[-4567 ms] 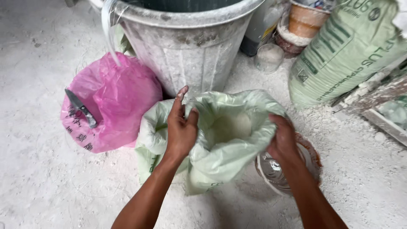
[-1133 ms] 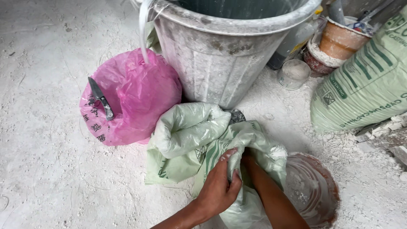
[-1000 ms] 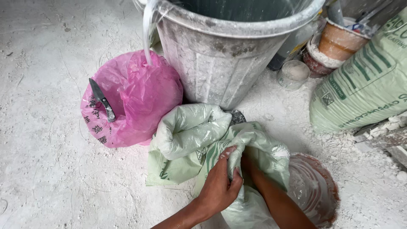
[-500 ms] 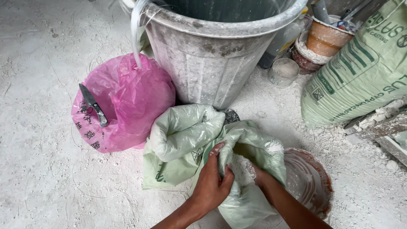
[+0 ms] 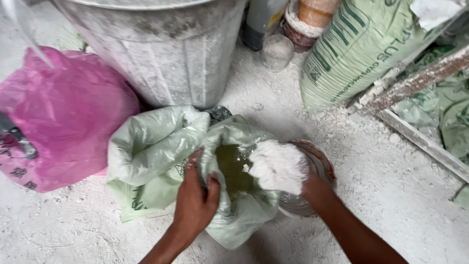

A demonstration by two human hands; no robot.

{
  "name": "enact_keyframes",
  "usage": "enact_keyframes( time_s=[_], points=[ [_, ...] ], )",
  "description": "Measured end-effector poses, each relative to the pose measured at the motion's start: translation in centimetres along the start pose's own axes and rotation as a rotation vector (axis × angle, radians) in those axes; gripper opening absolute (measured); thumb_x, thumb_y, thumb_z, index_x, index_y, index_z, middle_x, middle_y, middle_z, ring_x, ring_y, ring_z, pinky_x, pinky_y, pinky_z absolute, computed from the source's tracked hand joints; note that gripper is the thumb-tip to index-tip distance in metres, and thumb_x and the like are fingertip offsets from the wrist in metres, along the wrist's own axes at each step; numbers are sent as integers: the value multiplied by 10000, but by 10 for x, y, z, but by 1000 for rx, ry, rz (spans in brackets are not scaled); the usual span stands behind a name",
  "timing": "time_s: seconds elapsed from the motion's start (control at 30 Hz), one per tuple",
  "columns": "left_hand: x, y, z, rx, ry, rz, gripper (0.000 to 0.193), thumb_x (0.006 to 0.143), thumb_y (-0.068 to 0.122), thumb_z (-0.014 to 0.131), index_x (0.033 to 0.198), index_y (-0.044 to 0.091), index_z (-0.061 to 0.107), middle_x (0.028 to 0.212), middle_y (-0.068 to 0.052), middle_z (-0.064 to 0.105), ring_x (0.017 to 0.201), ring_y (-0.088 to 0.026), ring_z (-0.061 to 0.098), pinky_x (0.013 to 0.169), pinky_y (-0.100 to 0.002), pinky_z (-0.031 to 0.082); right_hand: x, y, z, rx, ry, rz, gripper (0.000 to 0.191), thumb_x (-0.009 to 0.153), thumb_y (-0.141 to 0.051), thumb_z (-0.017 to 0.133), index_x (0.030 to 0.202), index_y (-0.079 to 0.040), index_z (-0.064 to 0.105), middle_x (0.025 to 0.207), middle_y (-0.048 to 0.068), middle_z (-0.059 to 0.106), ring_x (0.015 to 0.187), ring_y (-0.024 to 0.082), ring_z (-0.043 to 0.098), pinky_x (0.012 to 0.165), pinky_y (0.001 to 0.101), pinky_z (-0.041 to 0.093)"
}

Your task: The person brushes a decorative rosette mold, mixes a plaster slurry in a bowl using water from a pink cup and gypsum powder scooped from a bag, then pours and spreads the slurry over the mold by hand and rinses their hands in a bucket of water.

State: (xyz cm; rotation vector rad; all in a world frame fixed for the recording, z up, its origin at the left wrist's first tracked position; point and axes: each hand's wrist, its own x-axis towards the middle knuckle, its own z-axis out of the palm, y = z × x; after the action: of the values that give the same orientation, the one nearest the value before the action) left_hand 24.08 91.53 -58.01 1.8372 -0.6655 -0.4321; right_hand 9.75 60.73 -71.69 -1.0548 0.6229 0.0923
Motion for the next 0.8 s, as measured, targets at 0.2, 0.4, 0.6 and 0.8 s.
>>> enact_keyframes(
  time_s=[0.2,0.4,0.6,0.8],
  points=[
    [2,8,2,53,65,6,632,917,102,557,1496,4,326,721,-147,648,438,-206,603,471,-376,506,-33,-19,-75,-109,345,82,364,1029,-294,508,1340,-122,585,1225,109,616,1082,269,608,918,431,520],
    [1,13,5,65,46,-72,645,916,111,554,1502,9,304,643,-150,651,420,-213,599,469,-370,496,-30,17,-98,-380,570,134,411,1028,-295,504,1410,-150,551,1311,120,582,1165,293,586,978,463,504],
    [-1,11,0,49,42,-11,632,927,109,543,1494,-12,291,756,-166,670,443,-207,632,494,-361,527,-38,-32,-69,-723,532,258,468,1027,-295,501,1480,-179,517,1398,130,548,1248,318,564,1037,496,488],
    [-2,-6,1,-27,48,2,595,948,102,528,1493,-6,316,857,-218,686,497,-195,635,498,-359,531,-55,-83,22,-1209,311,-240,348,946,-176,507,1258,-107,645,1324,112,677,1214,239,670,1041,401,534]
  ],
)
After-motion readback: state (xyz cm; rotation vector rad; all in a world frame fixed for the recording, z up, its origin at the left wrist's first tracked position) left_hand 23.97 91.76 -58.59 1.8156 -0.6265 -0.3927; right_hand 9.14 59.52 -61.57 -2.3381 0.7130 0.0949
